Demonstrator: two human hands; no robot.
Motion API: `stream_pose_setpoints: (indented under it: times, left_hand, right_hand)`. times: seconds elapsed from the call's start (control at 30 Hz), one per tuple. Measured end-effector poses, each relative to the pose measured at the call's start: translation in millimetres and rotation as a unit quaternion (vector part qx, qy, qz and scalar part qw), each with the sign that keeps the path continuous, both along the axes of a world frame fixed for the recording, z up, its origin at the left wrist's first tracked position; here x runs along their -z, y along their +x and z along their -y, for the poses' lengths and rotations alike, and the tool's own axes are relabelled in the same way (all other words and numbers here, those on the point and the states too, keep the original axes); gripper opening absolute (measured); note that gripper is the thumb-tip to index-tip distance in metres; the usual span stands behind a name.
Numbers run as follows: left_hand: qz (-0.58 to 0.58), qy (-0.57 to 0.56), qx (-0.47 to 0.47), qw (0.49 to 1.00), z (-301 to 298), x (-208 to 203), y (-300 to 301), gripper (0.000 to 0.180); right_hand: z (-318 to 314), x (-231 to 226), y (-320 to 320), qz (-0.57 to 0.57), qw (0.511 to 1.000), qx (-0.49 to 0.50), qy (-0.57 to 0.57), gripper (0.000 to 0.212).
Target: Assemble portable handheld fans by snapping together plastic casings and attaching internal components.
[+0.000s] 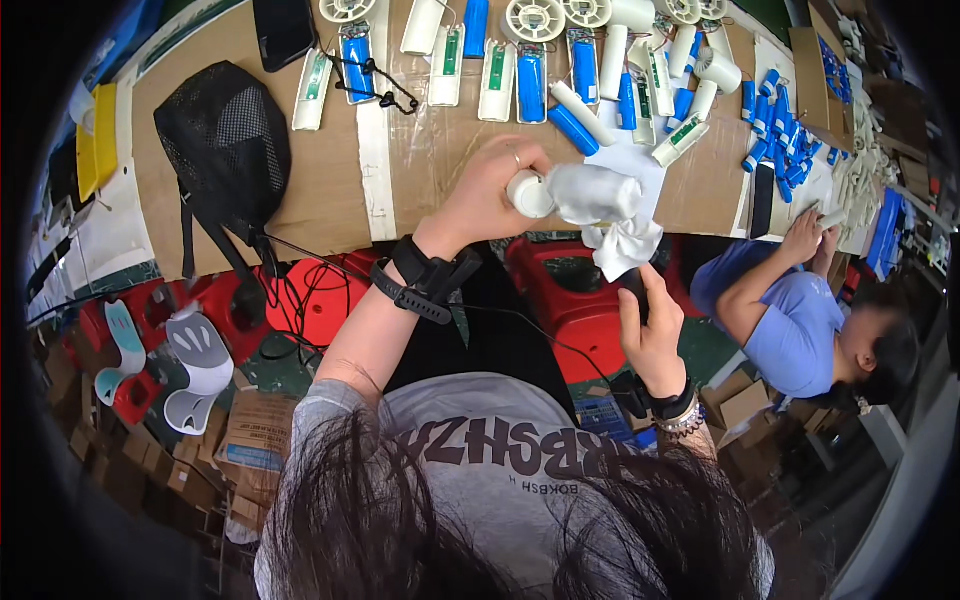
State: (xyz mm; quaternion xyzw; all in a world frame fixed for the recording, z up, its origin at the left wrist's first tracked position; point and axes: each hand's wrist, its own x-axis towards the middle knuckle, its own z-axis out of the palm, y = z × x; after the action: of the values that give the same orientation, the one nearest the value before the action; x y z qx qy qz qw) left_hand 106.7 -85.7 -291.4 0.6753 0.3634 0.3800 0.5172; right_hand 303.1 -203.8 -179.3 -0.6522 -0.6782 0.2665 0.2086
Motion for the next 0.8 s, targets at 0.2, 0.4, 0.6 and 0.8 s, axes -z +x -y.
stream_pose_setpoints:
  times: [0.2, 0.4, 0.6, 0.8]
  left_hand:
    - [-0.017, 0.079, -0.03, 0.996, -5, 12, 0, 0.028]
    - [-0.021, 0.06, -0.021, 0.998, -8, 17, 1, 0.028]
    - [-0.028, 0.077, -0.038, 0.996, -4, 14, 4, 0.026]
    - [-0.014, 0.044, -0.013, 0.999, -8, 14, 2, 0.028]
  right_hand:
    - [-8, -19, 4, 0.009, 0.999, -0.006, -0.046, 0.03]
    - [15, -25, 7, -0.071, 0.994, 0.064, 0.044, 0.024]
    - [-15, -27, -2, 0.022, 0.998, -0.001, -0.066, 0.03]
    - [6, -31, 12, 0.006, 1.0, 0.002, 0.012, 0.032]
